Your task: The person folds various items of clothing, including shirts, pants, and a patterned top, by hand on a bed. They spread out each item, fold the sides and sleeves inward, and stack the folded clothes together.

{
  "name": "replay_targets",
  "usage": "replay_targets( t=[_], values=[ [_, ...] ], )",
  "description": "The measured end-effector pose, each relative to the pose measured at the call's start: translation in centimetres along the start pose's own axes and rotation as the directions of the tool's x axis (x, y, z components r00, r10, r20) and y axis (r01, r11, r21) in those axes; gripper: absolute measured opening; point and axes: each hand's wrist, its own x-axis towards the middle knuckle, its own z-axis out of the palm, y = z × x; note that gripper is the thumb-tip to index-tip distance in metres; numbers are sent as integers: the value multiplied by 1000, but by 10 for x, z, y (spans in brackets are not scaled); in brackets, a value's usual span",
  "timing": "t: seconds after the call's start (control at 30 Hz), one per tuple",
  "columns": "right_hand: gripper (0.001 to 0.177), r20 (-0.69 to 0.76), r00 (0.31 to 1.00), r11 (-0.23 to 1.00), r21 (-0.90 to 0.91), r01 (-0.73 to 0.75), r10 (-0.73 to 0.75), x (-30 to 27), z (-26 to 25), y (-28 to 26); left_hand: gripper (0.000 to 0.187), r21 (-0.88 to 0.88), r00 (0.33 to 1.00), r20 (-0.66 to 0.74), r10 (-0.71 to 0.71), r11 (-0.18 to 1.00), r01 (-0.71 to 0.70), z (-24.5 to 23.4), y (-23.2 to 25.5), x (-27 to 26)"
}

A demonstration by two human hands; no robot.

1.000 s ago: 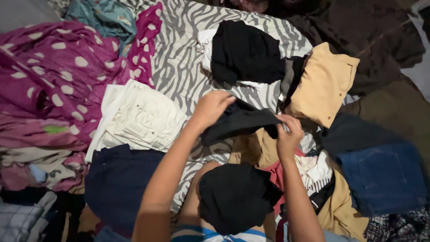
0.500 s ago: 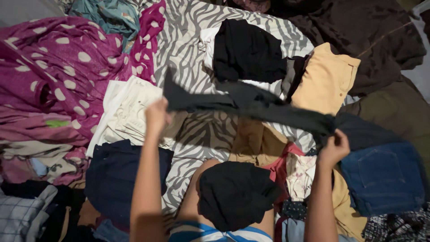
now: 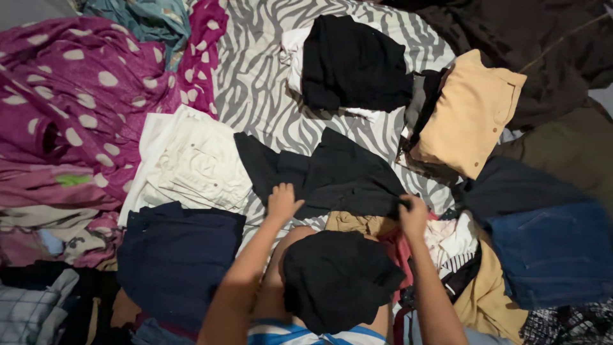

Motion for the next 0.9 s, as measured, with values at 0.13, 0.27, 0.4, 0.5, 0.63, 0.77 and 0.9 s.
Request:
replay_targets(
  t=[0.13, 0.27, 0.4, 0.5, 0.63, 0.77, 0.9],
  values=[
    [50, 277, 954, 989, -53, 136, -117, 18, 28, -45, 62, 57, 988, 54, -143, 989, 140, 27, 33, 17],
    [91, 520, 774, 933, 212, 292, -360, 13, 56, -78, 47, 154, 991, 7, -131, 980, 128, 57, 26, 40],
    [100, 761, 648, 988, -61, 141, -45, -3, 74, -73, 33, -111, 989, 85, -123, 985, 132, 37, 0, 76],
    [76, 806, 592, 941, -218, 260, 23, 0, 76, -62, 48, -487, 994, 101, 44, 873, 11, -5, -18, 111],
    [39, 494, 869, 993, -116, 32, 29, 67, 23, -39, 49, -401, 977, 67, 203, 902, -160, -90, -29, 120],
    [44, 409, 904, 942, -237, 239, -126, 136, -75, -14, 38, -904, 962, 261, 85, 372, 212, -174, -67, 97],
    [49, 58, 976, 886, -412, 215, -210, 129, -109, -3, 34, -975, 980, 101, -170, 181, 132, -153, -116, 75]
  ],
)
